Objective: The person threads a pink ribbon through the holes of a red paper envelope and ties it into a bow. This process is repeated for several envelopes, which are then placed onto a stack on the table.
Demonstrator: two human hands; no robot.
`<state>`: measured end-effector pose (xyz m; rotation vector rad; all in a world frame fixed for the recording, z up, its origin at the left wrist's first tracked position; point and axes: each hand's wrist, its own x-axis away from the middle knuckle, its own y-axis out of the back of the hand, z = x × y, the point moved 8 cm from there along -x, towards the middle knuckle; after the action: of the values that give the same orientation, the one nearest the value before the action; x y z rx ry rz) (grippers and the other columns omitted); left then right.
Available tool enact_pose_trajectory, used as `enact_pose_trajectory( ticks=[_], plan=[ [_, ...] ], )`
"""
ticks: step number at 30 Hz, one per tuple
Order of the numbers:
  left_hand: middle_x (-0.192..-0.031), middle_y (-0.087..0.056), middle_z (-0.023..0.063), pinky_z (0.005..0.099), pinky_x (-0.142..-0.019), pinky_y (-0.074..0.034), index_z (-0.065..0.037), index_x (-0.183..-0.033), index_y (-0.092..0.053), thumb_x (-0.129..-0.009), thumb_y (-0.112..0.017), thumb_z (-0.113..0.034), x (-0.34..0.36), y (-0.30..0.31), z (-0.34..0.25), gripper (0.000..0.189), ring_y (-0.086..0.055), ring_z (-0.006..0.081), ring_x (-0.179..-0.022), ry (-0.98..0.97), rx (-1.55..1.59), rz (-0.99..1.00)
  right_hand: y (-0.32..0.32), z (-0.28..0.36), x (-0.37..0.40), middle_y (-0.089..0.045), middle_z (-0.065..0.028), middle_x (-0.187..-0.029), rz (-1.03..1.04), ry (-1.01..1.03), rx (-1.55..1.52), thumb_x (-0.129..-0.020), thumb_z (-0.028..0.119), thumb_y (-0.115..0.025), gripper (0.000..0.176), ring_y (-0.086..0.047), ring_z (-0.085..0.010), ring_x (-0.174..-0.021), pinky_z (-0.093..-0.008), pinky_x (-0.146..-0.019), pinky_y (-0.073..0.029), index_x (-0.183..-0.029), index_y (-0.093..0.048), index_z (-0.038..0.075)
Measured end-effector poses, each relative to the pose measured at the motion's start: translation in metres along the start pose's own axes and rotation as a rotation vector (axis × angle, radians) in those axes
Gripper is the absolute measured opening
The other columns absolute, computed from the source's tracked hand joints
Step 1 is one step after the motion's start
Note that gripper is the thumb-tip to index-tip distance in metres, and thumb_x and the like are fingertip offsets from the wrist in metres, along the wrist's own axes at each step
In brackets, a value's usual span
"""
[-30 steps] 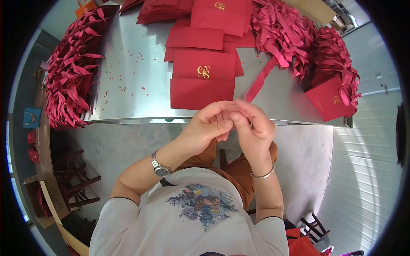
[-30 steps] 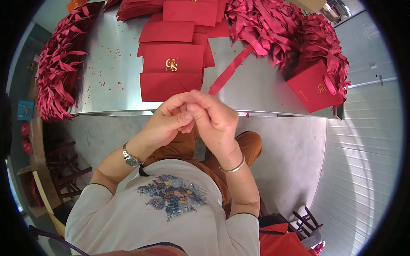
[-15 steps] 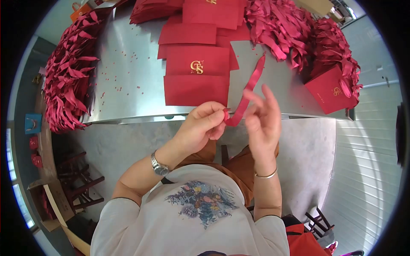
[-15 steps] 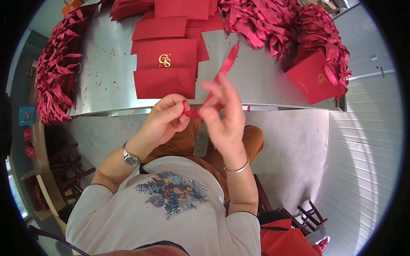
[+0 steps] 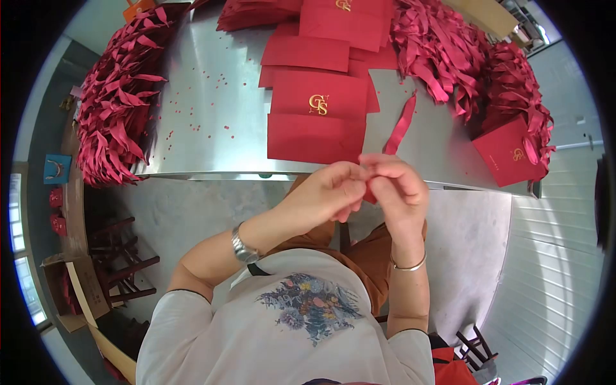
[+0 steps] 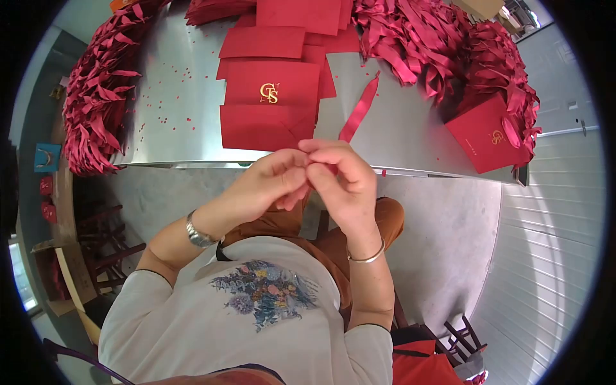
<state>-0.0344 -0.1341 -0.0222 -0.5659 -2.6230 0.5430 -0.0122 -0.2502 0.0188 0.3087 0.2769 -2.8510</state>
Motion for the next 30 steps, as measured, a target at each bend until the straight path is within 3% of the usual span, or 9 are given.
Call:
enact_pose_trajectory(
  ticks=[3,4,5,7,12,19,21,23,30],
  plan=[
    [-0.085,-0.06,0.0055,0.026,-0.06,-0.048,-0.002,-0.115,-0.057,-0.091,-0.061,-0.013,0.026,0.014,-0.071,0.026,-0.057,0.0113,-0.067,-0.55,-0.631,-0.275,0.02,0.004,-0.007,-0.065,-0.0161,-0.111,-0.152,0.099,-0.21,-0.095,0.001,-0.05,0.012,-0.062,-0.0174,-0.096,-0.0293,-0.084,-0.051,-0.103,-0.058,0.002],
    [-0.09,-0.064,0.011,0.0316,-0.067,-0.05,-0.002,-0.111,-0.06,-0.087,-0.063,-0.011,0.027,0.023,-0.095,0.026,-0.061,0.0193,-0.073,-0.598,-0.847,-0.398,0.02,0.008,-0.012,-0.067,-0.0152,-0.101,-0.207,0.054,-0.188,-0.097,0.006,-0.048,0.012,-0.061,-0.0123,-0.079,-0.0247,-0.069,-0.051,-0.106,-0.055,0.003],
    [-0.095,-0.064,0.0139,0.0383,-0.078,-0.05,-0.002,-0.107,-0.062,-0.083,-0.064,-0.011,0.025,0.024,-0.122,0.026,-0.062,0.0292,-0.085,-0.856,-1.164,-0.493,0.017,0.003,-0.017,-0.067,-0.0129,-0.094,-0.2,-0.013,-0.161,-0.097,0.006,-0.047,0.012,-0.056,-0.0099,-0.07,-0.0231,-0.062,-0.048,-0.107,-0.055,0.003],
    [-0.104,-0.064,0.0152,0.0413,-0.087,-0.047,-0.001,-0.11,-0.062,-0.081,-0.066,-0.013,-0.009,0.044,-0.136,0.031,-0.058,0.0339,-0.1,-0.833,-1.502,-0.53,-0.002,-0.003,-0.026,-0.063,-0.0066,-0.077,-0.185,-0.163,-0.003,-0.098,0.007,-0.047,0.013,-0.044,-0.0056,-0.05,-0.0207,-0.046,-0.038,-0.109,-0.054,0.003],
    [-0.109,-0.064,0.0113,0.0407,-0.085,-0.041,-0.003,-0.11,-0.065,-0.08,-0.068,-0.015,-0.06,0.055,-0.128,0.032,-0.058,0.0296,-0.103,-0.683,-1.822,-0.409,-0.033,-0.044,-0.039,-0.063,-0.0051,-0.077,-0.193,-0.176,0.103,-0.097,0.005,-0.048,0.014,-0.048,-0.0047,-0.056,-0.0213,-0.051,-0.041,-0.108,-0.055,0.001],
    [-0.099,-0.065,0.0103,0.0402,-0.084,-0.042,-0.004,-0.103,-0.065,-0.077,-0.07,-0.014,-0.063,0.047,-0.153,0.029,-0.059,0.028,-0.098,-0.641,-1.709,-0.391,-0.031,-0.049,-0.039,-0.065,-0.0047,-0.079,-0.197,-0.123,0.09,-0.096,0.006,-0.049,0.011,-0.048,-0.0045,-0.057,-0.0214,-0.053,-0.041,-0.103,-0.056,0.0],
    [-0.092,-0.065,0.0125,0.0399,-0.078,-0.045,-0.002,-0.099,-0.063,-0.076,-0.07,-0.013,-0.072,0.053,-0.155,0.027,-0.06,0.0304,-0.091,-0.453,-1.457,-0.226,-0.032,-0.048,-0.039,-0.065,-0.0044,-0.079,-0.191,-0.123,0.043,-0.096,0.006,-0.049,0.011,-0.048,-0.0044,-0.058,-0.021,-0.053,-0.041,-0.102,-0.056,0.001],
    [-0.085,-0.064,0.0149,0.0392,-0.074,-0.047,0.0,-0.098,-0.062,-0.076,-0.067,-0.01,-0.071,0.056,-0.161,0.025,-0.061,0.033,-0.084,-0.536,-1.456,-0.193,-0.034,-0.045,-0.035,-0.064,-0.004,-0.08,-0.18,-0.172,-0.073,-0.096,0.006,-0.049,0.01,-0.049,-0.0039,-0.062,-0.0204,-0.056,-0.041,-0.102,-0.057,0.001],
    [-0.087,-0.067,0.0093,0.0302,-0.077,-0.047,0.003,-0.101,-0.063,-0.078,-0.064,-0.005,-0.057,0.039,-0.148,0.025,-0.061,0.0166,-0.082,-0.268,-1.216,0.052,-0.018,-0.007,-0.039,-0.065,-0.0035,-0.079,-0.283,-0.022,0.263,-0.095,0.008,-0.055,0.011,-0.056,-0.0069,-0.068,-0.0221,-0.062,-0.047,-0.1,-0.059,-0.001]
  ],
)
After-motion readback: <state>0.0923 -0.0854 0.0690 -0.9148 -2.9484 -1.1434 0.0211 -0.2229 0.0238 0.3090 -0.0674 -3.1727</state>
